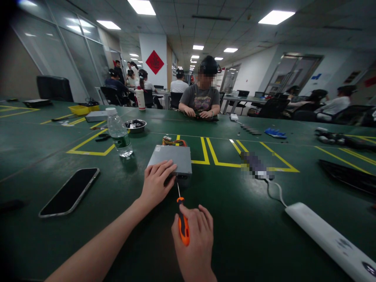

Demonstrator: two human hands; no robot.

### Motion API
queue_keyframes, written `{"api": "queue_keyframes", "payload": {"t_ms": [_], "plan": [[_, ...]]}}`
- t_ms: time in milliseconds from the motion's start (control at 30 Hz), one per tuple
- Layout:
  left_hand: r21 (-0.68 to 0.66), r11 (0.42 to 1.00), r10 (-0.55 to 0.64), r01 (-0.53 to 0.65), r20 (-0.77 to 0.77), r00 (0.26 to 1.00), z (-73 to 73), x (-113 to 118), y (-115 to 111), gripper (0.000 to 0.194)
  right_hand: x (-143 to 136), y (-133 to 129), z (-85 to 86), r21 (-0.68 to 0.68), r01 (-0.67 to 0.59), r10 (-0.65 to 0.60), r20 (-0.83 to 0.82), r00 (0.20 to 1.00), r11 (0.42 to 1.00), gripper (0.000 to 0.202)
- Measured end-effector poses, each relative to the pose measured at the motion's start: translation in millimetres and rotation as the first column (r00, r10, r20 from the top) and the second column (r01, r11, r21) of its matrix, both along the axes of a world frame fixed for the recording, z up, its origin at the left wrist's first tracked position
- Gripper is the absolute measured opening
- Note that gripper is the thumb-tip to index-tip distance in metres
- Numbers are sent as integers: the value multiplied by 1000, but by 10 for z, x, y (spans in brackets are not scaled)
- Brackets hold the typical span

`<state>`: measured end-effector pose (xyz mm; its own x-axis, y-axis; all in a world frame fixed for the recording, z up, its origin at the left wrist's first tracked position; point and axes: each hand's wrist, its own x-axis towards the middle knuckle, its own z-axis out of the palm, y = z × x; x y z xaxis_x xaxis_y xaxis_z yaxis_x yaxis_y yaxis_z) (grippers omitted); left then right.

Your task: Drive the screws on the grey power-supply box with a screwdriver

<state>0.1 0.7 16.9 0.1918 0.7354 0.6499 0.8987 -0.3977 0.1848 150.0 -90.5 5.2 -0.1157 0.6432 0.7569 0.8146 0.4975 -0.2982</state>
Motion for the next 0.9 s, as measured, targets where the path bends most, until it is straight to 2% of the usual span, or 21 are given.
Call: {"api": "queue_keyframes", "payload": {"t_ms": [300, 400, 500, 633, 767, 833, 900], "plan": [[13, 1000, -3, 3, 9, 1000, 3, 3, -4, 32, -28, -23, 4, -12, -18, 18, -6, 1000, 1000, 25], [25, 1000, 0, 0, 12, 1000, 0, 5, -1, 32, -50, -32, -3, 6, -10, 11, -19, 1000, 1000, 18], [41, 999, -1, 0, 22, 1000, -12, 10, 7, 31, -52, -40, -14, 34, 1, -2, 36, 999, 999, 12], [38, 999, -16, 15, 26, 1000, -17, 13, 10, 31, -35, -46, -19, 10, -20, 19, 33, 999, 1000, 10], [29, 999, -15, 14, 23, 1000, -7, 9, 2, 31, -39, -42, -28, -101, 24, -32, -75, 997, 995, 29], [25, 1000, -15, 14, 23, 1000, -6, 7, -1, 31, -46, -40, -40, -102, 26, -36, -98, 995, 994, 24], [22, 1000, -13, 12, 22, 1000, -10, 7, -2, 31, -48, -40, -47, -41, -8, 6, -53, 999, 999, 16]]}}
